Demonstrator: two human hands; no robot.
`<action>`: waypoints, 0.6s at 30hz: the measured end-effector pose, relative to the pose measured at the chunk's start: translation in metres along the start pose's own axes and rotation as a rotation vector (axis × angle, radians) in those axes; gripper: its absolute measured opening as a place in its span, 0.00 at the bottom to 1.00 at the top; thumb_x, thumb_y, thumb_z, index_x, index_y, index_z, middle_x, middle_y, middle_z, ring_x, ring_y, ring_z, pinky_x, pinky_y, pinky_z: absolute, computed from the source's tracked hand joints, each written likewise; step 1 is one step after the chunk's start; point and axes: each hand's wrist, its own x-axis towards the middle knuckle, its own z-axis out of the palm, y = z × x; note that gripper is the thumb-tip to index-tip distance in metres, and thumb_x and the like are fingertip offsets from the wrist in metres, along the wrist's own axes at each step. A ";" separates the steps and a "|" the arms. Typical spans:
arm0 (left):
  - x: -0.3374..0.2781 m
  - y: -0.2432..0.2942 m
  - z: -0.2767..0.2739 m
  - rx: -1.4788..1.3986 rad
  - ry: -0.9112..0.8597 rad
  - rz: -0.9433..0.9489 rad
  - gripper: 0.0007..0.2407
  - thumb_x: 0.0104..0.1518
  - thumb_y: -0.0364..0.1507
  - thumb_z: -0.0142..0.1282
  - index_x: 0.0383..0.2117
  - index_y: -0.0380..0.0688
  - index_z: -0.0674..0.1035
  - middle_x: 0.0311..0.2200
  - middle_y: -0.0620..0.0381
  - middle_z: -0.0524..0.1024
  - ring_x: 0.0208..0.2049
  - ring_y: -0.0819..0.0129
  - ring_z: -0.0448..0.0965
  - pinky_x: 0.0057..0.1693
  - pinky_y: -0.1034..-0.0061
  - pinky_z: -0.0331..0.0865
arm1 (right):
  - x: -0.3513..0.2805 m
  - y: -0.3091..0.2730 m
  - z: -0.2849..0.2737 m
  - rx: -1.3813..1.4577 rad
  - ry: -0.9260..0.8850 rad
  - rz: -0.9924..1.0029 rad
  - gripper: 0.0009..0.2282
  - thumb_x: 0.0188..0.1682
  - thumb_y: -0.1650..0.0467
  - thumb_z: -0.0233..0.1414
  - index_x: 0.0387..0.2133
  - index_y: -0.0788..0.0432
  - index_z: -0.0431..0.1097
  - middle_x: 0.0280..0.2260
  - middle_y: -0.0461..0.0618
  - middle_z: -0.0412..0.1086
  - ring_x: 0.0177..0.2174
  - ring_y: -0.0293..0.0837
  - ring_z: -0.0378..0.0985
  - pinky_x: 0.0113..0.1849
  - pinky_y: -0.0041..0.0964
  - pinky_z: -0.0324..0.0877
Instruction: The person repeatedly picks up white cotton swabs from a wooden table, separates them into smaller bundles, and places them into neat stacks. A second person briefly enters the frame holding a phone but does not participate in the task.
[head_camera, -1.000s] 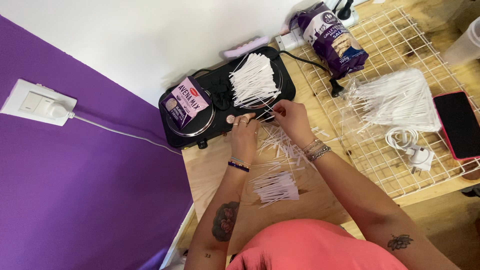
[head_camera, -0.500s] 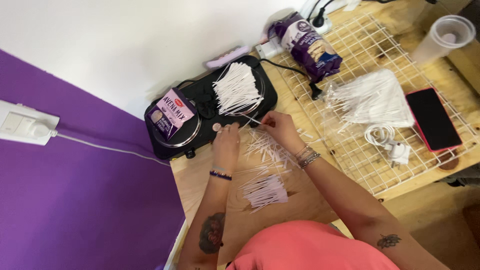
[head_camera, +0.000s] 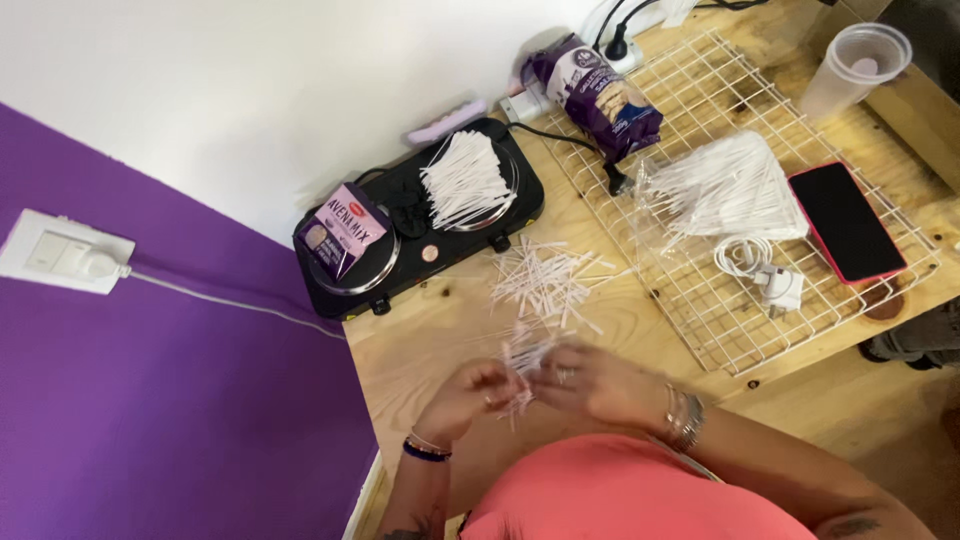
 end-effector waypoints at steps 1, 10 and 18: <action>-0.004 -0.006 -0.001 -0.003 0.005 -0.003 0.08 0.54 0.25 0.69 0.35 0.36 0.83 0.25 0.60 0.77 0.25 0.77 0.80 0.35 0.83 0.79 | 0.001 -0.009 -0.009 0.007 0.000 0.001 0.07 0.55 0.71 0.50 0.37 0.57 0.77 0.31 0.50 0.74 0.37 0.53 0.78 0.36 0.40 0.77; -0.031 -0.055 0.028 -0.053 -0.243 -0.040 0.10 0.66 0.24 0.53 0.51 0.36 0.79 0.42 0.62 0.76 0.38 0.78 0.73 0.45 0.81 0.74 | -0.010 -0.046 -0.021 -0.112 -0.348 -0.044 0.08 0.59 0.75 0.45 0.30 0.62 0.68 0.31 0.53 0.68 0.37 0.51 0.71 0.49 0.49 0.70; -0.043 -0.065 0.028 0.244 -0.127 0.014 0.09 0.68 0.35 0.52 0.33 0.48 0.80 0.23 0.66 0.72 0.27 0.80 0.69 0.36 0.85 0.61 | -0.026 -0.053 -0.009 -0.171 -0.378 -0.052 0.07 0.58 0.74 0.48 0.31 0.62 0.71 0.35 0.52 0.72 0.38 0.51 0.73 0.49 0.48 0.70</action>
